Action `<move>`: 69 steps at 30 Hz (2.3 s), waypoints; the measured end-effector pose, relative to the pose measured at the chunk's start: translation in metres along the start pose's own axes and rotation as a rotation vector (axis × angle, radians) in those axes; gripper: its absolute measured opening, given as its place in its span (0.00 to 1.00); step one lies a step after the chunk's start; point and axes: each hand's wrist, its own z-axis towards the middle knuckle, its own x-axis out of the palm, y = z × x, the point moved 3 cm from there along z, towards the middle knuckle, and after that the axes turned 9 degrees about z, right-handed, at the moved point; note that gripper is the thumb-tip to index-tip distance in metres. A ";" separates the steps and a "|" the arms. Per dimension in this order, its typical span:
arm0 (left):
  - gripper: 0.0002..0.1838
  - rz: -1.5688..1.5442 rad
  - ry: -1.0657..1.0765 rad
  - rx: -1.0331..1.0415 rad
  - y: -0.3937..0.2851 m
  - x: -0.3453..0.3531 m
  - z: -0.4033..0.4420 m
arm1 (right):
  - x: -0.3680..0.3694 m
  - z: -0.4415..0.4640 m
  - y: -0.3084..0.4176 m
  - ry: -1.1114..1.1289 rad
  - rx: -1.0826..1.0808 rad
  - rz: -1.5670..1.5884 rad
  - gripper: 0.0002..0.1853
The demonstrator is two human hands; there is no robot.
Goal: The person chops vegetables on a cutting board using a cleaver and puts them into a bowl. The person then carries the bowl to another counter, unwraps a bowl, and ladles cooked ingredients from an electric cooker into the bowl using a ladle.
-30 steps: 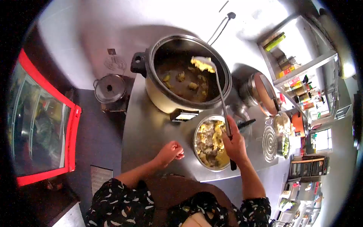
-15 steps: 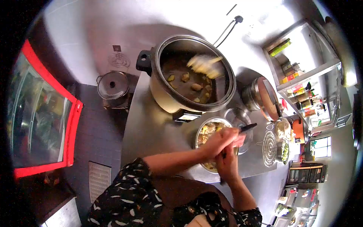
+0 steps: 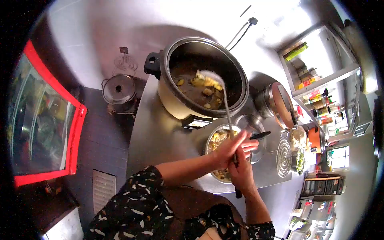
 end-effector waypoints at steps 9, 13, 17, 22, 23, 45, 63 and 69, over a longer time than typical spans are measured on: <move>0.36 0.062 0.067 0.190 -0.005 -0.017 -0.005 | -0.028 -0.012 0.025 -0.277 -0.271 0.176 0.33; 0.41 0.060 0.056 0.088 -0.003 -0.004 -0.003 | -0.006 -0.014 -0.005 -0.154 -0.092 0.063 0.34; 0.44 -0.086 0.060 0.096 0.009 0.002 -0.002 | -0.006 -0.011 -0.019 0.057 0.040 0.111 0.35; 0.37 0.138 -0.020 0.035 0.016 -0.019 -0.029 | -0.054 0.021 0.011 0.064 0.188 0.360 0.31; 0.33 0.180 -0.017 -0.018 0.009 -0.020 -0.042 | -0.065 0.030 0.017 0.082 0.242 0.388 0.31; 0.26 0.293 -0.267 -0.205 0.011 -0.112 -0.132 | -0.106 0.111 0.022 0.204 0.321 0.195 0.27; 0.18 0.222 -0.329 -0.363 0.030 -0.137 -0.133 | -0.073 0.137 0.044 0.649 0.643 0.570 0.27; 0.18 0.159 -0.418 -0.347 0.025 -0.143 -0.134 | -0.063 0.124 0.026 0.700 0.775 1.016 0.30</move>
